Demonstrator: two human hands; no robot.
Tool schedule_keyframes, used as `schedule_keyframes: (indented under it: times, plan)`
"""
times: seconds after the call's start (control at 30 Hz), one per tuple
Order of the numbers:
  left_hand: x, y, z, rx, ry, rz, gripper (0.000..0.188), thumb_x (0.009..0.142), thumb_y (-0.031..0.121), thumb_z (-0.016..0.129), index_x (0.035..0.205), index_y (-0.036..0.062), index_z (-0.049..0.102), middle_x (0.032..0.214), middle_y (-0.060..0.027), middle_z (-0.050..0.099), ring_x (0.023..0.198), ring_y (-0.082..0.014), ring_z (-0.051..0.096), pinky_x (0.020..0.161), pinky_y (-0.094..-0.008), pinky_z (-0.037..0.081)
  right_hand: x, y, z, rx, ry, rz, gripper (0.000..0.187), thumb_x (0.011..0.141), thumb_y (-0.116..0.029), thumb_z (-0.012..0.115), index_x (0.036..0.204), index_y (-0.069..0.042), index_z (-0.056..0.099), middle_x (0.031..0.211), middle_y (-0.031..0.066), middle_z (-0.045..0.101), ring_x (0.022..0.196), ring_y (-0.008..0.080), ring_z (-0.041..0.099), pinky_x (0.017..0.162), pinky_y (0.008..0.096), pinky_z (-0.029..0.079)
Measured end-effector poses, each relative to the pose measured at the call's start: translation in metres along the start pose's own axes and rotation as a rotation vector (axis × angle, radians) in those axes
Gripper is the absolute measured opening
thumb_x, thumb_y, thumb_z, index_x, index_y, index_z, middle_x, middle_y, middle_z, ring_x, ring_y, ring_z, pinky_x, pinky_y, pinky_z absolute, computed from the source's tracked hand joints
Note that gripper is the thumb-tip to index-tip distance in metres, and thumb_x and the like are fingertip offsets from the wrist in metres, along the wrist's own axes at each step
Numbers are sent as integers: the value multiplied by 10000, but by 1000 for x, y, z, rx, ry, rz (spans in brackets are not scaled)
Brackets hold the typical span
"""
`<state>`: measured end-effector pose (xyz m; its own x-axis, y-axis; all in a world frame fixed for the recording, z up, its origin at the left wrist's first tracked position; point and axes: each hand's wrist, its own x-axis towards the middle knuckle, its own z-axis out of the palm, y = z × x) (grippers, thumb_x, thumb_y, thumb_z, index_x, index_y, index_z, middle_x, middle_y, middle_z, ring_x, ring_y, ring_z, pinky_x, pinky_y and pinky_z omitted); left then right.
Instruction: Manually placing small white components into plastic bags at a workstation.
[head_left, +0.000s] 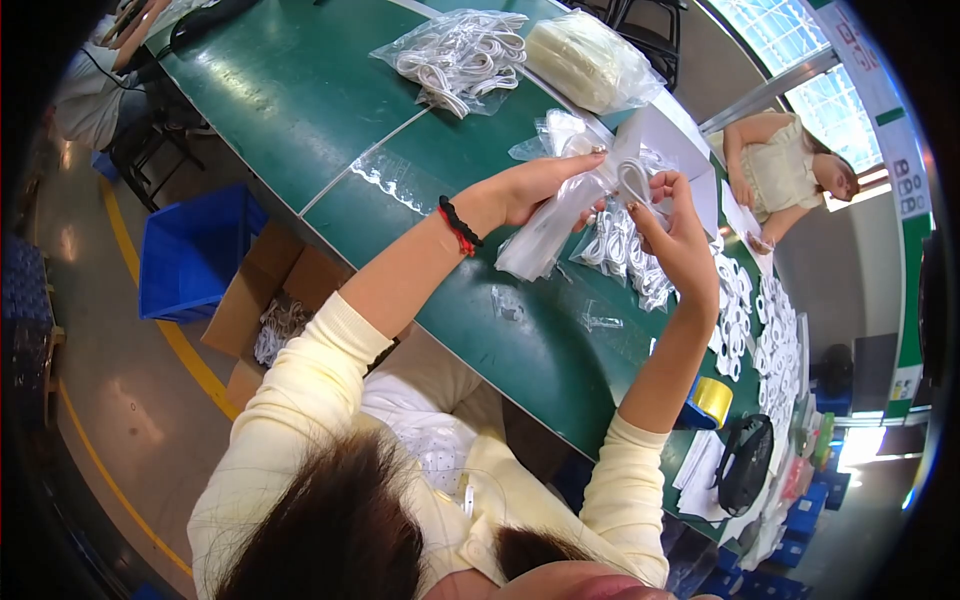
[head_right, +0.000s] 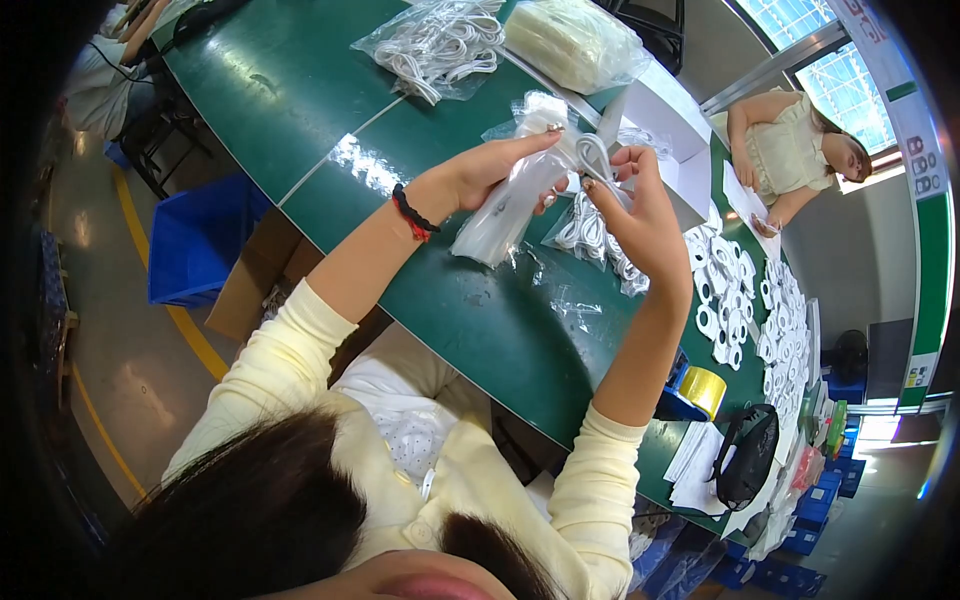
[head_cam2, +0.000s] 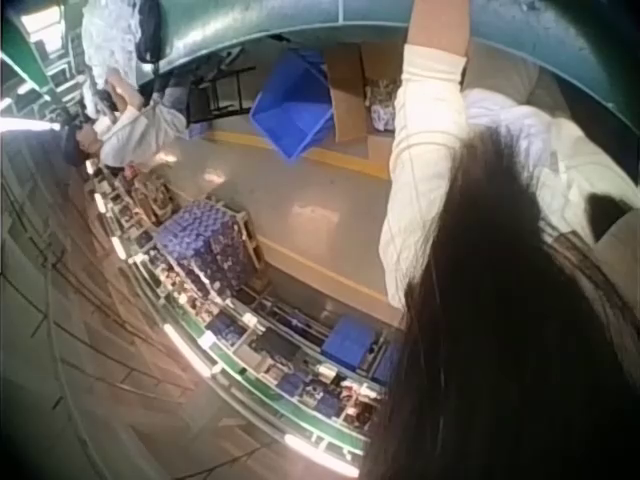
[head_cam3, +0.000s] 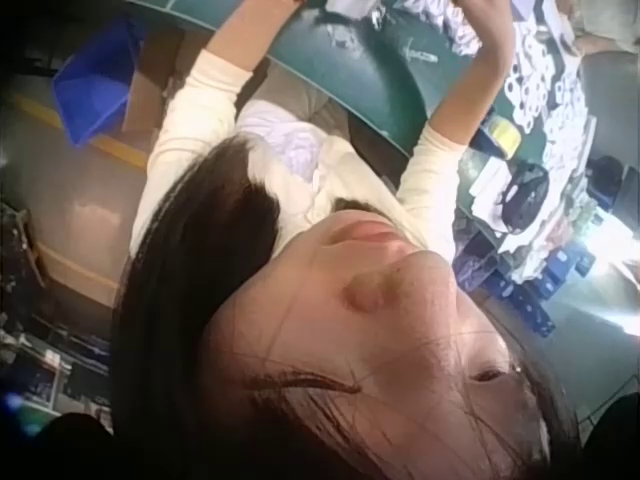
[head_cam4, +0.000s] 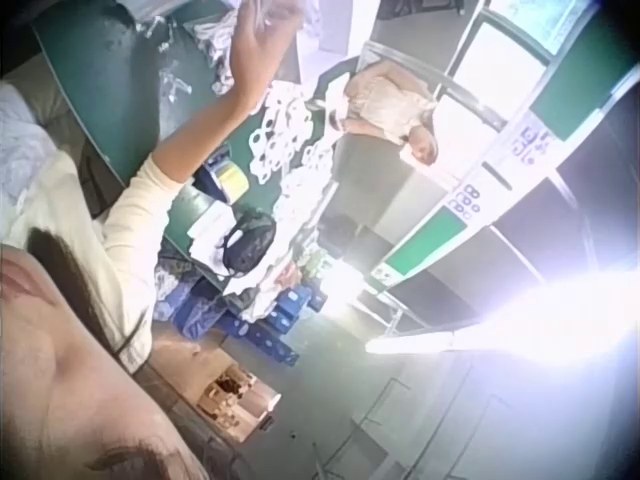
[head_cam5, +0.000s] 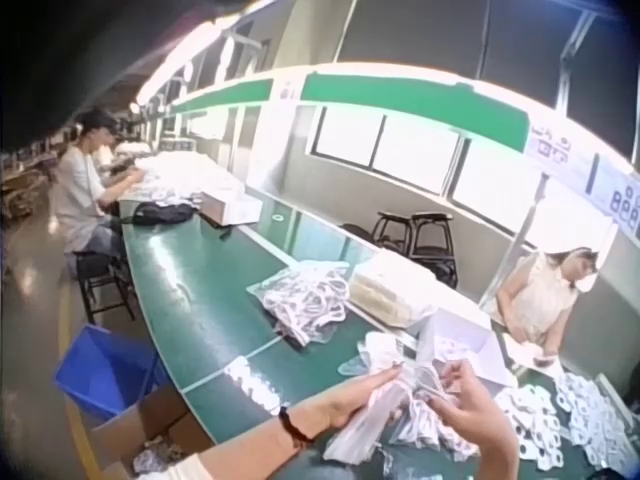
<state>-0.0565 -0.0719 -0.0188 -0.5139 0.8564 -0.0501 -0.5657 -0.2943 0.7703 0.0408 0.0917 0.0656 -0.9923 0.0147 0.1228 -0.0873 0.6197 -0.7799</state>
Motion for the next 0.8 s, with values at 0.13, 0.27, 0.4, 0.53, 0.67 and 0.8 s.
schedule_keyframes:
  times: [0.13,0.27,0.4,0.53,0.67,0.8]
  plan:
    - [0,-3,-1,35,-25,6,396,936,423,418,1117,81,501,819,-61,591,660,-130,573,583,-277,503,2,3,-3,-85,54,-103,253,804,-135,643,997,-4,546,909,54,565,670,74,506,572,209,406]
    - [-2,-2,4,35,-17,-23,402,943,417,402,1173,94,469,847,-66,589,666,-129,574,593,-278,507,5,8,-10,-211,91,-204,181,816,-99,625,970,-10,593,840,8,571,621,17,475,511,152,340]
    - [0,-4,-1,31,-23,-26,404,945,417,397,1192,102,452,865,-70,593,679,-126,579,606,-279,513,3,0,-8,-133,126,-150,156,812,-114,636,923,-4,625,737,-6,582,607,17,484,515,152,341]
    - [4,-8,1,87,-3,-30,395,954,415,372,1097,71,504,855,-59,595,688,-129,585,618,-260,507,1,0,-11,-191,96,-95,150,797,-131,646,878,-5,634,674,-19,563,573,21,472,505,156,335]
    - [-2,-7,6,189,21,-53,409,951,419,382,1112,63,504,875,-62,598,706,-136,590,631,-256,511,3,0,-7,-200,49,-116,138,772,-128,662,837,-12,624,644,-24,544,551,27,457,498,160,336]
    - [-3,-9,8,209,-71,-119,422,949,425,384,1125,59,502,878,-66,601,711,-147,597,642,-265,515,3,0,-13,-205,-89,-59,156,771,-114,668,873,-16,602,685,-16,551,579,29,474,501,167,350]
